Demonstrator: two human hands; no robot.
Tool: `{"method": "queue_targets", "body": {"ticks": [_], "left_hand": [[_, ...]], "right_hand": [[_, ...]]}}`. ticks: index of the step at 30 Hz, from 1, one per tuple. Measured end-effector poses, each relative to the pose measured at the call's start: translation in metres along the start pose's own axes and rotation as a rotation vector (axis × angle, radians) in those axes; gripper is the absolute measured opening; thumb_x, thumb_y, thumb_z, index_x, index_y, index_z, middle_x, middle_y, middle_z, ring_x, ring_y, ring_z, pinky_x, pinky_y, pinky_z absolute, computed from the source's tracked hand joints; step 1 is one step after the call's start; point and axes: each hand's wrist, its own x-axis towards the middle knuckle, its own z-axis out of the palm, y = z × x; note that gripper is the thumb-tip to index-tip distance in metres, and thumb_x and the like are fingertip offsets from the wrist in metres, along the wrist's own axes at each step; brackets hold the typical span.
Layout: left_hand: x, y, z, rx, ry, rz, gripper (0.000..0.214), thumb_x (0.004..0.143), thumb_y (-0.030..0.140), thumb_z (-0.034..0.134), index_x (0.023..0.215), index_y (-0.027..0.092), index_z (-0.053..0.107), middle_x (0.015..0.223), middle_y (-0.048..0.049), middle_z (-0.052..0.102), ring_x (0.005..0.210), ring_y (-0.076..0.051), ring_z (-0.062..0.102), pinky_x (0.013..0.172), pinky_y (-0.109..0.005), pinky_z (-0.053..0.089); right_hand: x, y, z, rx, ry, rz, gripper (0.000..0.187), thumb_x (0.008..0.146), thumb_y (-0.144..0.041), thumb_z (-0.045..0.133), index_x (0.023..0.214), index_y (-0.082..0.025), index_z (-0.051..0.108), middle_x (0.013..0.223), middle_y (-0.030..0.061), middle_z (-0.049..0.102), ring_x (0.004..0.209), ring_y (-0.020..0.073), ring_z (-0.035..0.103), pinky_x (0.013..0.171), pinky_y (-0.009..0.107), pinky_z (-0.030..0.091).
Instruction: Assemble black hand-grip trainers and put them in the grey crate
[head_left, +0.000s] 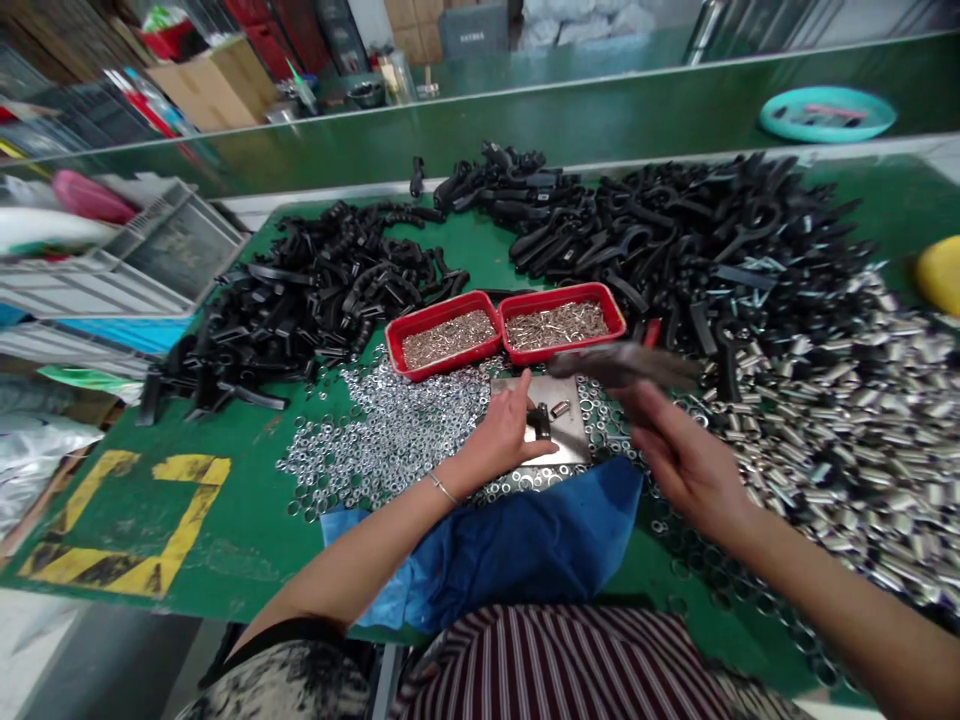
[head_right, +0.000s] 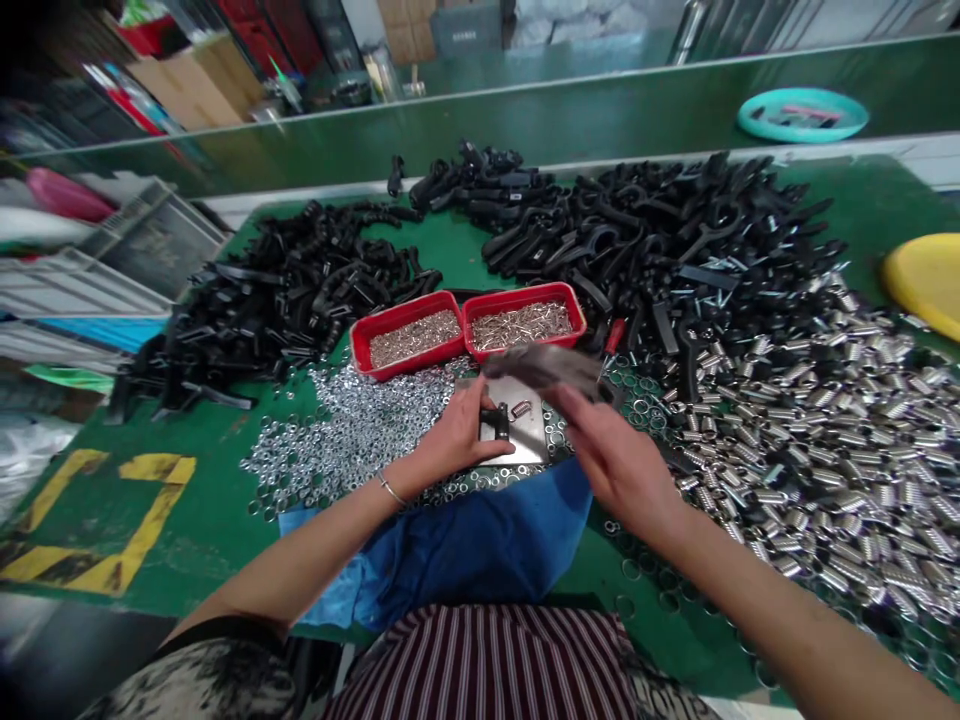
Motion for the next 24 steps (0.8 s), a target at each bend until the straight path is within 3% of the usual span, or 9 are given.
{"method": "queue_targets", "body": {"ticks": [3, 5, 7, 10, 12, 16, 19, 24], "left_hand": [[-0.001, 0.005, -0.004, 0.03, -0.002, -0.048, 0.126, 0.072, 0.051, 0.084, 0.158, 0.012, 0.0, 0.121, -0.0157, 0.062, 0.116, -0.034, 0.054, 0.106, -0.051, 0.038], [-0.003, 0.007, -0.011, 0.049, -0.025, -0.074, 0.12, 0.071, 0.056, 0.082, 0.157, 0.012, 0.011, 0.125, -0.017, 0.061, 0.118, -0.036, 0.053, 0.106, -0.053, 0.037], [-0.004, 0.006, -0.021, 0.091, -0.072, -0.064, 0.091, 0.079, 0.056, 0.076, 0.148, 0.015, 0.034, 0.131, -0.0168, 0.058, 0.122, -0.035, 0.051, 0.106, -0.052, 0.036], [-0.004, 0.004, -0.031, 0.204, -0.13, -0.056, 0.031, 0.093, 0.036, 0.063, 0.117, 0.018, 0.059, 0.126, -0.0134, 0.061, 0.122, -0.032, 0.051, 0.105, -0.049, 0.037], [-0.004, 0.007, -0.032, 0.162, -0.13, -0.138, 0.015, 0.096, 0.026, 0.056, 0.108, 0.017, 0.058, 0.113, -0.0121, 0.066, 0.111, -0.029, 0.058, 0.097, -0.045, 0.043], [-0.008, 0.026, -0.028, -0.215, -0.069, -0.323, 0.015, 0.101, 0.032, 0.046, 0.108, 0.019, 0.048, 0.094, -0.0064, 0.068, 0.081, -0.02, 0.064, 0.074, -0.035, 0.049], [-0.015, 0.04, -0.027, -0.329, -0.049, -0.359, 0.012, 0.099, 0.032, 0.047, 0.101, 0.021, 0.046, 0.091, -0.0046, 0.066, 0.075, -0.019, 0.063, 0.069, -0.033, 0.048], [-0.024, 0.05, -0.034, -0.63, -0.096, -0.445, 0.015, 0.096, 0.037, 0.048, 0.096, 0.023, 0.041, 0.084, 0.0003, 0.065, 0.053, -0.013, 0.052, 0.051, -0.027, 0.041]], "right_hand": [[0.012, 0.005, 0.001, -0.125, -0.15, -0.025, 0.057, 0.101, -0.036, 0.041, 0.158, -0.033, 0.035, 0.109, 0.0085, 0.071, 0.088, 0.0256, 0.071, 0.079, 0.041, 0.058], [0.019, 0.014, -0.002, -0.11, -0.191, -0.036, 0.055, 0.103, -0.037, 0.037, 0.158, -0.034, 0.032, 0.119, 0.0077, 0.07, 0.097, 0.0253, 0.07, 0.086, 0.042, 0.057], [0.024, 0.021, -0.005, -0.117, -0.146, -0.037, 0.056, 0.104, -0.037, 0.036, 0.159, -0.029, 0.03, 0.125, 0.0102, 0.067, 0.104, 0.0263, 0.068, 0.089, 0.042, 0.055], [0.027, 0.02, 0.0, -0.322, 0.043, -0.056, 0.055, 0.102, -0.037, 0.042, 0.152, -0.014, 0.041, 0.123, 0.0202, 0.064, 0.108, 0.0336, 0.062, 0.092, 0.051, 0.051], [0.027, 0.006, 0.01, -0.443, 0.098, -0.107, 0.049, 0.101, -0.041, 0.046, 0.137, -0.008, 0.054, 0.116, 0.0232, 0.064, 0.108, 0.0364, 0.059, 0.093, 0.053, 0.048], [0.028, -0.029, 0.032, -0.518, -0.014, -0.142, 0.035, 0.104, -0.043, 0.04, 0.105, -0.014, 0.059, 0.095, 0.0169, 0.064, 0.091, 0.0307, 0.061, 0.076, 0.04, 0.051], [0.031, -0.042, 0.036, -0.605, 0.019, -0.148, 0.034, 0.105, -0.043, 0.036, 0.1, -0.016, 0.056, 0.095, 0.0153, 0.062, 0.092, 0.0296, 0.059, 0.071, 0.036, 0.048], [0.033, -0.034, 0.024, -0.638, -0.045, -0.321, 0.032, 0.105, -0.04, 0.037, 0.094, -0.017, 0.056, 0.091, 0.0122, 0.061, 0.09, 0.0262, 0.057, 0.074, 0.034, 0.046]]}}
